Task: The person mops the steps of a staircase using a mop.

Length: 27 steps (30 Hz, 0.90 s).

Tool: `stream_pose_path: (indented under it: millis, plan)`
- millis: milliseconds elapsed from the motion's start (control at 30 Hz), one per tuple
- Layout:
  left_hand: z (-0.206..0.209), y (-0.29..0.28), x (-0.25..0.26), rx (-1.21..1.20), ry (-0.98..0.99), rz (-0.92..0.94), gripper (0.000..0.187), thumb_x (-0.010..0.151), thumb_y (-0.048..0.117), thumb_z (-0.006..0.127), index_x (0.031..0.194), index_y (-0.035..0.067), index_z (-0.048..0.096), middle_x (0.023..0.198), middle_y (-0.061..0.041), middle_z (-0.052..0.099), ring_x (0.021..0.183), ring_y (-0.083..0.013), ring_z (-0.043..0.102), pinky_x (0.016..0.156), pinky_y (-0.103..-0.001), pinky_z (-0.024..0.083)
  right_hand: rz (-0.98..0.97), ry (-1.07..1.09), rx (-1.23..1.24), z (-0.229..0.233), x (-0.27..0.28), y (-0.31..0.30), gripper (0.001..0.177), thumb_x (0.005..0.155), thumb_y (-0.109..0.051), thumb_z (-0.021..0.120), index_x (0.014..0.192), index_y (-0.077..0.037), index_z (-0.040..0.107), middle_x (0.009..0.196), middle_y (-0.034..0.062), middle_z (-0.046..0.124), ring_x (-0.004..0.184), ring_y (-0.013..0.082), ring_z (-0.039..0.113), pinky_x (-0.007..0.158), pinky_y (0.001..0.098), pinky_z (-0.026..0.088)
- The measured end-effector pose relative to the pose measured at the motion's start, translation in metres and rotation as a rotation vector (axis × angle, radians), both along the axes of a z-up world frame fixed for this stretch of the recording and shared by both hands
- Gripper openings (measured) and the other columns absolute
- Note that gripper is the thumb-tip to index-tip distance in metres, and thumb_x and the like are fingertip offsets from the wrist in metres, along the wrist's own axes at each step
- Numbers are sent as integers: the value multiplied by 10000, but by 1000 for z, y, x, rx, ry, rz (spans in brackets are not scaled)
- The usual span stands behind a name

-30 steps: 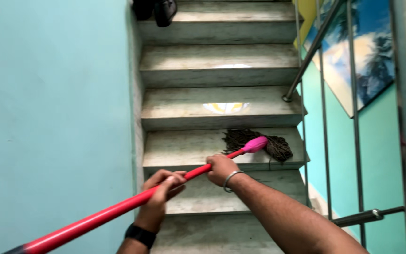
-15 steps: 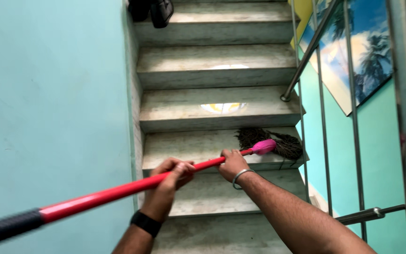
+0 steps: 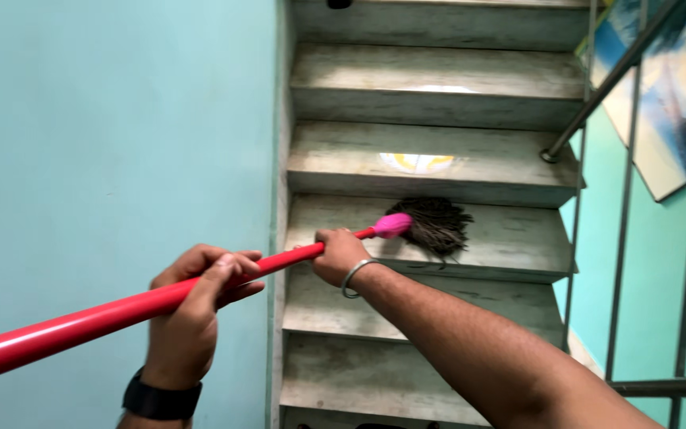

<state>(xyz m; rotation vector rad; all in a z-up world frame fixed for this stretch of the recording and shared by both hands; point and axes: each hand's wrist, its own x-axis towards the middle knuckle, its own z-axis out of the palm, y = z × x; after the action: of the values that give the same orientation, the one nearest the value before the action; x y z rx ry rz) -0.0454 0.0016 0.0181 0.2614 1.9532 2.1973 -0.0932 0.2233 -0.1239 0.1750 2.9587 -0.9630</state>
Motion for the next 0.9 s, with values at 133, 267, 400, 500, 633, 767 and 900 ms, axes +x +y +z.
stream_pose_path:
  millis: [133, 267, 400, 500, 633, 767, 900]
  plan:
    - [13, -21, 13, 11, 90, 139, 225, 1018, 62, 478, 900, -47, 635, 902, -164, 707, 1038, -289, 752, 776, -422, 694, 76, -120, -90, 18, -11, -39, 472, 916, -514, 657, 851, -47, 683, 888, 235, 707, 943, 424, 687, 921, 480, 531]
    - [13, -38, 19, 37, 147, 204, 218, 1024, 71, 466, 922, -43, 622, 897, -160, 701, 988, -283, 752, 710, -422, 688, 212, 0, -88, 6, -22, -66, 456, 919, -489, 678, 865, -36, 687, 948, 228, 689, 990, 398, 657, 907, 474, 520]
    - [1, -52, 11, 17, 186, 186, 238, 1030, 76, 457, 908, -54, 615, 822, -154, 670, 879, -258, 734, 683, -416, 683, 283, -15, -57, -11, -32, -72, 372, 893, -421, 686, 937, -51, 679, 989, 194, 696, 1014, 374, 666, 888, 473, 535]
    - [-7, -57, 6, 11, 200, 118, 236, 1027, 77, 458, 893, -48, 607, 800, -142, 665, 850, -242, 722, 703, -423, 690, 315, 8, 0, -15, -30, -65, 332, 898, -385, 674, 1016, -75, 657, 1010, 184, 696, 1014, 376, 672, 890, 481, 534]
    - [-13, -48, 2, 9, 213, 44, 227, 1027, 82, 457, 897, -34, 603, 806, -135, 674, 856, -232, 719, 746, -426, 686, 297, -28, 17, -11, -24, -51, 270, 942, -318, 622, 1062, -76, 606, 1040, 189, 685, 1012, 390, 675, 897, 493, 536]
    - [-15, -30, -5, 47, 183, 30, 219, 1020, 81, 466, 900, -32, 610, 817, -130, 663, 878, -233, 717, 761, -441, 692, 235, -65, 43, -4, -19, -30, 258, 954, -309, 600, 1068, -78, 589, 1060, 186, 687, 1040, 390, 665, 907, 509, 519]
    - [-30, -14, -16, 147, 91, 17, 197, 1010, 79, 468, 905, -23, 600, 830, -130, 657, 890, -251, 723, 774, -461, 676, 197, -75, 62, -12, -9, 2, 222, 919, -236, 595, 1082, -86, 586, 1061, 193, 683, 1052, 398, 655, 920, 516, 510]
